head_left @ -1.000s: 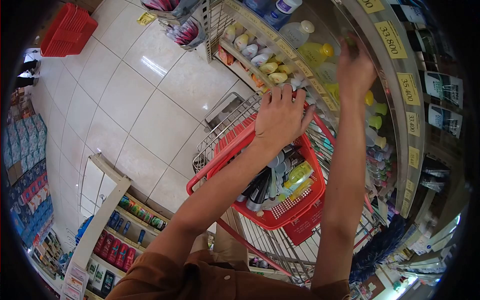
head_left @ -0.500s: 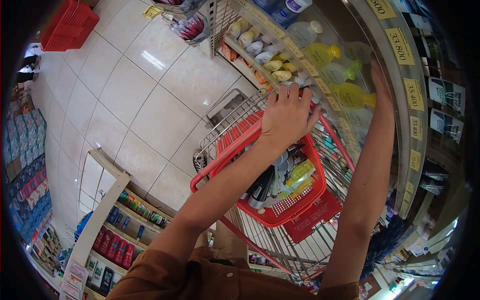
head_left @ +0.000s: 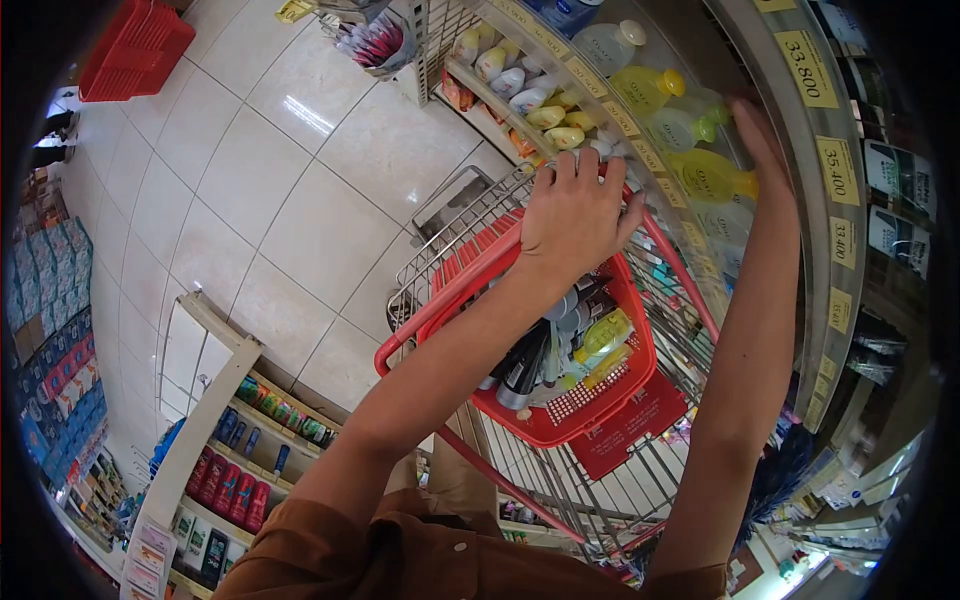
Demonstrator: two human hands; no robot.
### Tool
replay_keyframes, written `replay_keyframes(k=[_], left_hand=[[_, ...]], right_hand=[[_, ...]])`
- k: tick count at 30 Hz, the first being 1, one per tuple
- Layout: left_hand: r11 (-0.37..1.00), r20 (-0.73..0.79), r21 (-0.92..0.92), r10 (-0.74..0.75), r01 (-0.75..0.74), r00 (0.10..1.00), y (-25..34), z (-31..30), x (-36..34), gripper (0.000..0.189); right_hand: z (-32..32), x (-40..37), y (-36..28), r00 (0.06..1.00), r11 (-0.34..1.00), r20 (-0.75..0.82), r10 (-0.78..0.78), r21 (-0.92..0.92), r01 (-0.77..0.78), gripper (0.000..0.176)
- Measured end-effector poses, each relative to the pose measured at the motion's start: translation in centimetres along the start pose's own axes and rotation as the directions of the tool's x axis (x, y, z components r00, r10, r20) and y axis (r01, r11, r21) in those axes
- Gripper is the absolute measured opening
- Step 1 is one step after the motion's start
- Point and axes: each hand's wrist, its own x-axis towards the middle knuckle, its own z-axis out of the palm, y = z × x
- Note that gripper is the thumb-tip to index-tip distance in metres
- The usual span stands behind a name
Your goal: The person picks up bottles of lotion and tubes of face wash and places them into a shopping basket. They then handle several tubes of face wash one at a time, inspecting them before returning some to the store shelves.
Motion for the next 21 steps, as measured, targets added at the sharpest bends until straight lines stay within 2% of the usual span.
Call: replay_keyframes(k=[1,6,12,15,18,21], left_hand=[[1.000,0.000,-0.004,-0.001,0.001,1.000,0.0,0.0,0.0,0.035],[1.000,0.004,0.022,0.006,-0.006,1.000,0.0,0.0,-0.1,0.034],[1.000,-0.012,0.016,0.010,-0.010,1.000,-0.1,0.1,0.0,0.034],[1.000,-0.004,0.020,0.009,-0.009,1.000,0.0,0.0,0.0,0.034],[1.000,0.003,0.021,0.006,-0.007,1.000,0.0,0.1,-0.1,0.035],[1.000,0.005,0.019,0.007,-0.007,1.000,-0.1,0.1,-0.1,0.035]], right_hand=[[0.3,0.0,0.1,1.000,1.000,-0.024,0.001,0.010,-0.001,0.048],[0.0,0.2,-0.3,0.998,0.998,0.049,0.048,0.027,-0.050,0.048],[-0.2,0.6,-0.2,0.996,1.000,0.083,-0.011,-0.021,0.013,0.047],[0.0,0.3,-0.5,0.998,0.997,0.055,0.032,0.068,-0.035,0.047],[1.1,1.3,0.2,0.998,0.999,0.057,0.021,-0.050,-0.018,0.047],[2.1,1.5,1.2,0.999,0.996,0.006,-0.042,-0.080,0.042,0.047]])
